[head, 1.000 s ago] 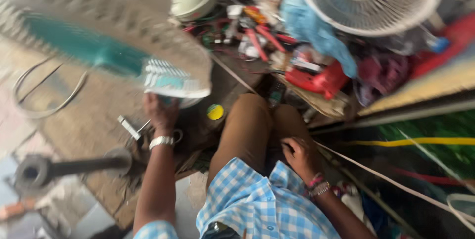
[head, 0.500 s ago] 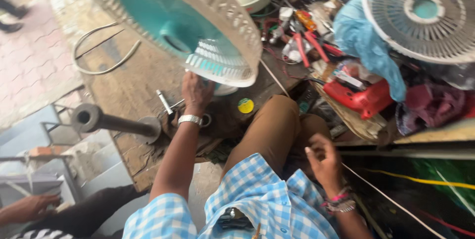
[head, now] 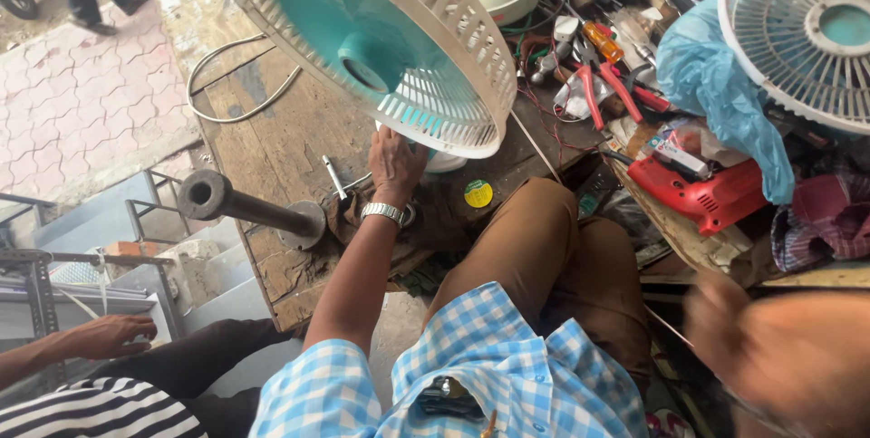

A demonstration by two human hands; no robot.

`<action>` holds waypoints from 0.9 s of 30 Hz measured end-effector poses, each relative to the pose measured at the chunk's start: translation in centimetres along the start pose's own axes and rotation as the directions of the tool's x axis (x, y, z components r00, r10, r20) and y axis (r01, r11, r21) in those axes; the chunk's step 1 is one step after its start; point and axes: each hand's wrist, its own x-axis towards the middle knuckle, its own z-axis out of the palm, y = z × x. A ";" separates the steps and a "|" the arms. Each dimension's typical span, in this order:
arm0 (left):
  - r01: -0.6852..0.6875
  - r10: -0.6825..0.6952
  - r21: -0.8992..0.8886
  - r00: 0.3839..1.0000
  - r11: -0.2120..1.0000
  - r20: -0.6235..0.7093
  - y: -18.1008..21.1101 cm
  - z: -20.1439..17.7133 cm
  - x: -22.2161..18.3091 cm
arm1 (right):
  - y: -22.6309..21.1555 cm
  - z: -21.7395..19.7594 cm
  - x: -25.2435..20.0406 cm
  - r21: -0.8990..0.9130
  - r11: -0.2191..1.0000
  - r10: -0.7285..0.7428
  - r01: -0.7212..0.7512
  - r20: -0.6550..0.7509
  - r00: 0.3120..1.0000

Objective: The person repairs a teal table fan by using a screwdriver to remove the base cover, then connects the power cord to a socket. They test the fan's operation and use a hammer to tap the fan blades.

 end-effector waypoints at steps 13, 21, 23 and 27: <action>0.013 -0.013 -0.011 1.000 1.000 0.004 0.2 -0.2 -0.4 | 4.6 12.8 -21.5 -0.096 0.945 0.304 -0.313 0.618 0.725; 0.055 -0.053 -0.033 0.997 0.998 0.052 0.8 -1.1 -0.3 | 5.5 13.8 -22.4 -0.075 0.969 0.230 -0.238 0.633 0.739; 0.048 -0.047 -0.034 0.998 0.998 0.050 0.8 -1.0 -0.4 | 5.5 13.8 -22.5 -0.116 0.967 0.246 -0.227 0.648 0.721; 0.021 -0.021 -0.041 1.000 0.999 0.021 0.7 -0.9 -0.4 | 5.5 13.7 -22.5 -0.127 0.960 0.268 -0.248 0.663 0.699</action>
